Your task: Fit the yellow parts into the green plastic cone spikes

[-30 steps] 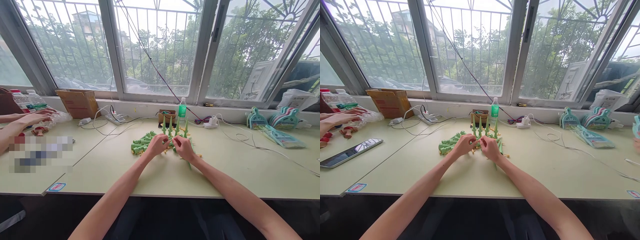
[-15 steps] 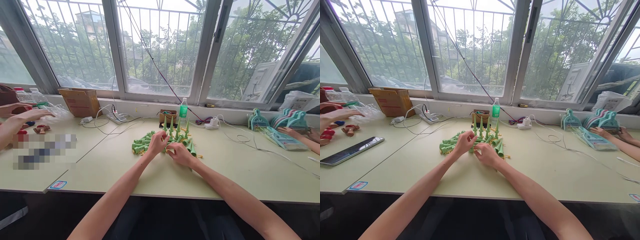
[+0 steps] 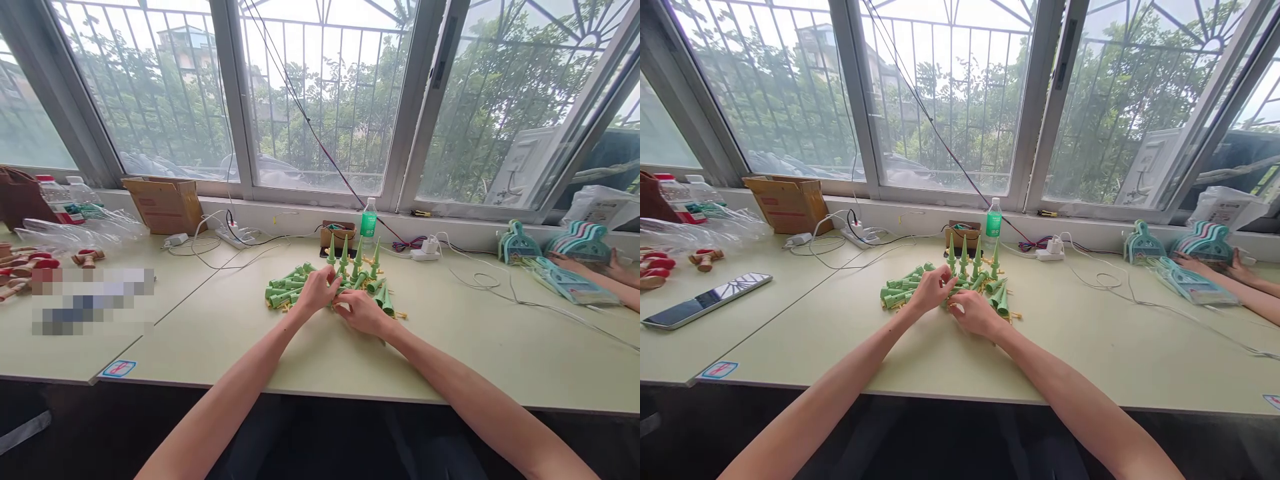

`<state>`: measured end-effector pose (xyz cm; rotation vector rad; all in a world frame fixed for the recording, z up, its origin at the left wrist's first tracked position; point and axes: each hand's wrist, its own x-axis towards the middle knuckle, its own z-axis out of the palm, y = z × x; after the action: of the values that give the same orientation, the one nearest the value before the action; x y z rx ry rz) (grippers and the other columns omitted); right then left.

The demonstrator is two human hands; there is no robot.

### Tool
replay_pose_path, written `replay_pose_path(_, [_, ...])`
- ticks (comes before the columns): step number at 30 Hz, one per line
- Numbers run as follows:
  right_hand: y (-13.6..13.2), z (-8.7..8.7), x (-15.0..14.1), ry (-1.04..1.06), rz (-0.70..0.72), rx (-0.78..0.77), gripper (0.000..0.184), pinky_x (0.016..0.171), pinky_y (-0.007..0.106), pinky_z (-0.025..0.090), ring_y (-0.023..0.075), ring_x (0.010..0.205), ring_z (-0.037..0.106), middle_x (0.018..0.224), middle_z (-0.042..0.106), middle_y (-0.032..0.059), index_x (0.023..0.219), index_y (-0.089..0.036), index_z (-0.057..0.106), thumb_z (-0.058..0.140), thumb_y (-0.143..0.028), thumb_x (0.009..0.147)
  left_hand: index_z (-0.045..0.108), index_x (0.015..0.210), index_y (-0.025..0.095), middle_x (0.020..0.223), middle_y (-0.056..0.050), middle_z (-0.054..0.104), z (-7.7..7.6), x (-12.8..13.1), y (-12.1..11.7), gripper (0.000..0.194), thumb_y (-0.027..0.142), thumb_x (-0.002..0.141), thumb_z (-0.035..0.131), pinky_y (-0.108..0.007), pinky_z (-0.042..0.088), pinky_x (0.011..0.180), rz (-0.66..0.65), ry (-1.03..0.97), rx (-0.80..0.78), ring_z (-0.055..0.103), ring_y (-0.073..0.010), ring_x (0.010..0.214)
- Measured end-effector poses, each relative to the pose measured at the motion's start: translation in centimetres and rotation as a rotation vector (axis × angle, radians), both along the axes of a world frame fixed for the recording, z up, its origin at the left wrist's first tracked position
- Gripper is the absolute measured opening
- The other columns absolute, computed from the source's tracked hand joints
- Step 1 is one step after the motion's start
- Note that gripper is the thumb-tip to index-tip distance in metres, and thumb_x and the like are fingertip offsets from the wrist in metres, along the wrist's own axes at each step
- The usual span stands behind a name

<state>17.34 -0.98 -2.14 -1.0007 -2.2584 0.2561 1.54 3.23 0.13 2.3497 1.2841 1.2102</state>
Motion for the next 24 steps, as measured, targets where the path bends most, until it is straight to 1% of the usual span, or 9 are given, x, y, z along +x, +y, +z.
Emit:
replay_pose_path(3, [-0.05, 0.04, -0.02, 0.0, 0.014, -0.004, 0.021, 0.074, 0.029, 0.048, 0.0165, 0.08, 0.063, 0.093, 0.069, 0.0054, 0.088, -0.019, 0.072, 0.054, -0.01, 0.086, 0.046, 0.07, 0.02, 0.063, 0.002, 0.053, -0.04, 0.04, -0.06, 0.022, 0.036, 0.085, 0.05, -0.024, 0.033, 0.054, -0.001, 0.026, -0.014, 0.042, -0.011, 0.052])
replay_pose_path(7, [-0.06, 0.0, -0.02, -0.001, 0.028, -0.013, 0.021, 0.077, 0.029, 0.048, 0.0174, 0.084, 0.063, 0.098, 0.069, 0.006, 0.09, -0.02, 0.073, 0.055, -0.009, 0.085, 0.047, 0.07, 0.019, 0.06, 0.002, 0.051, -0.02, 0.14, -0.23, 0.022, 0.035, 0.085, 0.05, -0.024, 0.032, 0.054, 0.01, 0.039, -0.014, 0.039, -0.0109, 0.05])
replay_pose_path(12, [-0.12, 0.02, 0.05, -0.015, 0.022, -0.028, 0.021, 0.079, 0.03, 0.048, 0.0178, 0.086, 0.063, 0.098, 0.068, 0.006, 0.089, -0.019, 0.072, 0.055, -0.009, 0.084, 0.045, 0.07, 0.02, 0.061, 0.003, 0.049, 0.13, 0.17, -0.41, 0.021, 0.034, 0.085, 0.049, -0.024, 0.031, 0.053, 0.016, 0.021, 0.002, 0.036, -0.0104, 0.05])
replay_pose_path(16, [-0.22, 0.02, 0.07, -0.048, -0.011, -0.03, 0.018, 0.072, 0.028, 0.046, 0.0165, 0.079, 0.061, 0.095, 0.066, 0.0053, 0.087, -0.02, 0.07, 0.055, -0.01, 0.084, 0.041, 0.07, 0.02, 0.06, 0.003, 0.045, 0.08, 0.12, -0.31, 0.023, 0.034, 0.086, 0.048, -0.024, 0.028, 0.052, 0.022, 0.014, 0.018, 0.033, -0.0101, 0.049])
replay_pose_path(19, [-0.16, -0.17, 0.08, -0.078, -0.051, -0.025, 0.015, 0.067, 0.027, 0.044, 0.0151, 0.073, 0.057, 0.091, 0.063, 0.0044, 0.083, -0.019, 0.067, 0.055, -0.01, 0.082, 0.04, 0.071, 0.02, 0.061, 0.003, 0.046, -0.04, 0.11, -0.19, 0.022, 0.034, 0.086, 0.048, -0.024, 0.028, 0.053, 0.018, 0.019, 0.019, 0.033, -0.0101, 0.049])
replay_pose_path(24, [0.15, -0.47, 0.16, -0.103, -0.072, -0.033, 0.012, 0.066, 0.027, 0.042, 0.015, 0.071, 0.055, 0.088, 0.06, 0.0038, 0.085, -0.019, 0.062, 0.053, -0.01, 0.082, 0.04, 0.07, 0.02, 0.062, 0.002, 0.049, -0.17, 0.18, -0.05, 0.021, 0.033, 0.086, 0.048, -0.024, 0.03, 0.054, 0.014, 0.033, 0.024, 0.037, -0.0104, 0.051])
